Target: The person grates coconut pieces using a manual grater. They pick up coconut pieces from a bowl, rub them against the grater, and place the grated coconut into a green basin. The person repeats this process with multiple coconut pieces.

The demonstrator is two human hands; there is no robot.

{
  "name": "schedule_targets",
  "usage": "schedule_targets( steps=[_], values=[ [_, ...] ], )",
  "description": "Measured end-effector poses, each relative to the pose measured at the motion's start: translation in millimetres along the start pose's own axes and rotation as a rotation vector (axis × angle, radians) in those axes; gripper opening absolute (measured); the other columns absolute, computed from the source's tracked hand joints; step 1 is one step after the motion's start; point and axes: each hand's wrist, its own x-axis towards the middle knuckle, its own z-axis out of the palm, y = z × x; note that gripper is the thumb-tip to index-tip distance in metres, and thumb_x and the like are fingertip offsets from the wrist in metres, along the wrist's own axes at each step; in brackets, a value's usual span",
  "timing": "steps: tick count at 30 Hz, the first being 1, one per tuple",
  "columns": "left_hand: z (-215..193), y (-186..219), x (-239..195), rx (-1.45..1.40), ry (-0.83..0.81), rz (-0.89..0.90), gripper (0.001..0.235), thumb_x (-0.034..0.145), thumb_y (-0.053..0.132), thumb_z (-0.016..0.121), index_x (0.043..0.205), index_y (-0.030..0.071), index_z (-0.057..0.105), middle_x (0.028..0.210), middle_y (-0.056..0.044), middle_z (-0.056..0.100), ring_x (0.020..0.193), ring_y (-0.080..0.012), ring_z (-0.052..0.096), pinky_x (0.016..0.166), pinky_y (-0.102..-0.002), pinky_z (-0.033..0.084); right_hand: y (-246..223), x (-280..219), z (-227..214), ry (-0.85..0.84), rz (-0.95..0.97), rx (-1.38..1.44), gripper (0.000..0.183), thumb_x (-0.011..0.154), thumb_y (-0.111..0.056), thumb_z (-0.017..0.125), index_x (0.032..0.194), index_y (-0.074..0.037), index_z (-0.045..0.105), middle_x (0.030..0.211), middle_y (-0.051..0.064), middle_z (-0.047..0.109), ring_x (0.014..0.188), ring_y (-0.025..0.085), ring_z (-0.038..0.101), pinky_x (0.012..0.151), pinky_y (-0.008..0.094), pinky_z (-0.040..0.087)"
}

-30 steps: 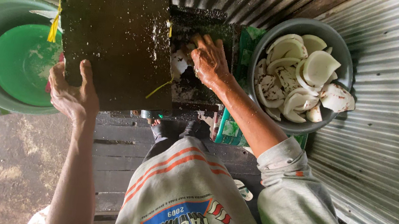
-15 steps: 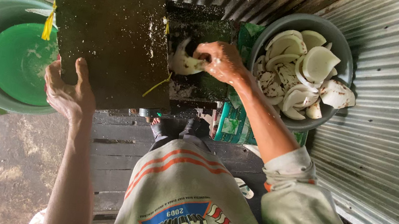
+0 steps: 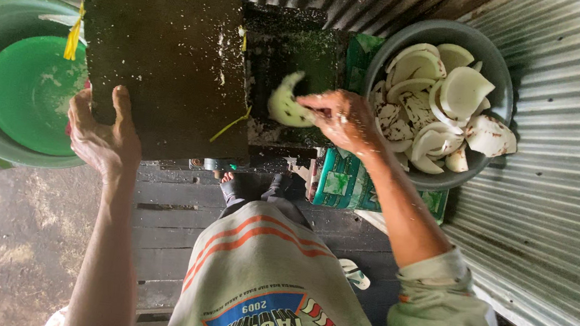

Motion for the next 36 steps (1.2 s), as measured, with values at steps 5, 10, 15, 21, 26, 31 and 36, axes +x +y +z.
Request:
schedule_targets(
  steps=[5, 10, 15, 21, 26, 31, 36],
  values=[
    [-3, 4, 0, -0.05, 0.015, 0.064, 0.04, 0.11, 0.048, 0.072, 0.112, 0.009, 0.064, 0.113, -0.005, 0.073, 0.103, -0.0245, 0.07, 0.095, -0.042, 0.053, 12, -9, 18, 0.012, -0.121, -0.149, 0.023, 0.091, -0.017, 0.074, 0.113, -0.021, 0.08, 0.102, 0.007, 0.079, 0.08, 0.021, 0.075, 0.077, 0.036, 0.06],
    [-5, 9, 2, -0.049, -0.001, 0.006, 0.043, 0.107, 0.05, 0.075, 0.113, 0.009, 0.064, 0.103, -0.007, 0.07, 0.094, -0.0243, 0.068, 0.089, -0.042, 0.053, -8, 3, 63, 0.002, 0.035, -0.106, 0.026, 0.095, -0.012, 0.065, 0.115, -0.023, 0.077, 0.103, 0.007, 0.079, 0.068, 0.016, 0.074, 0.06, 0.031, 0.062],
    [-4, 6, 1, -0.015, 0.011, -0.007, 0.045, 0.107, 0.052, 0.076, 0.111, 0.009, 0.065, 0.104, -0.007, 0.072, 0.097, -0.0254, 0.069, 0.09, -0.042, 0.054, -25, 14, 72, -0.04, 0.14, -0.155, 0.042, 0.079, -0.009, 0.069, 0.118, -0.024, 0.078, 0.093, 0.01, 0.079, 0.065, 0.021, 0.073, 0.065, 0.034, 0.061],
    [0, 3, 2, -0.026, 0.011, 0.005, 0.047, 0.105, 0.05, 0.073, 0.118, 0.006, 0.064, 0.114, -0.013, 0.072, 0.105, -0.0295, 0.07, 0.092, -0.047, 0.055, -2, 19, 74, 0.046, 0.028, -0.056, 0.037, 0.083, 0.0, 0.063, 0.114, -0.013, 0.078, 0.113, 0.013, 0.076, 0.077, 0.018, 0.077, 0.055, 0.028, 0.063],
    [-2, 0, -1, 0.038, -0.053, -0.121, 0.055, 0.103, 0.059, 0.075, 0.114, 0.005, 0.064, 0.107, -0.014, 0.07, 0.098, -0.0313, 0.069, 0.083, -0.05, 0.053, 33, 45, 78, 0.515, -0.213, -0.089, 0.014, 0.096, -0.006, 0.074, 0.11, -0.005, 0.076, 0.099, 0.01, 0.079, 0.069, 0.015, 0.072, 0.054, 0.028, 0.058],
    [-1, 3, 5, 0.038, -0.028, -0.06, 0.056, 0.104, 0.06, 0.071, 0.117, 0.006, 0.063, 0.108, -0.013, 0.069, 0.1, -0.0306, 0.068, 0.085, -0.05, 0.054, 26, 65, 95, 0.609, -0.219, -0.133, 0.013, 0.084, -0.01, 0.078, 0.097, -0.009, 0.079, 0.083, 0.012, 0.073, 0.065, 0.023, 0.069, 0.054, 0.036, 0.055],
    [-1, 2, 2, 0.003, -0.027, -0.085, 0.056, 0.103, 0.061, 0.071, 0.114, 0.007, 0.064, 0.106, -0.011, 0.07, 0.098, -0.0288, 0.068, 0.083, -0.049, 0.054, 19, 71, 95, 0.192, 0.181, -0.143, 0.007, 0.092, -0.012, 0.073, 0.088, -0.008, 0.078, 0.078, 0.013, 0.074, 0.068, 0.025, 0.071, 0.065, 0.04, 0.056]
  ],
)
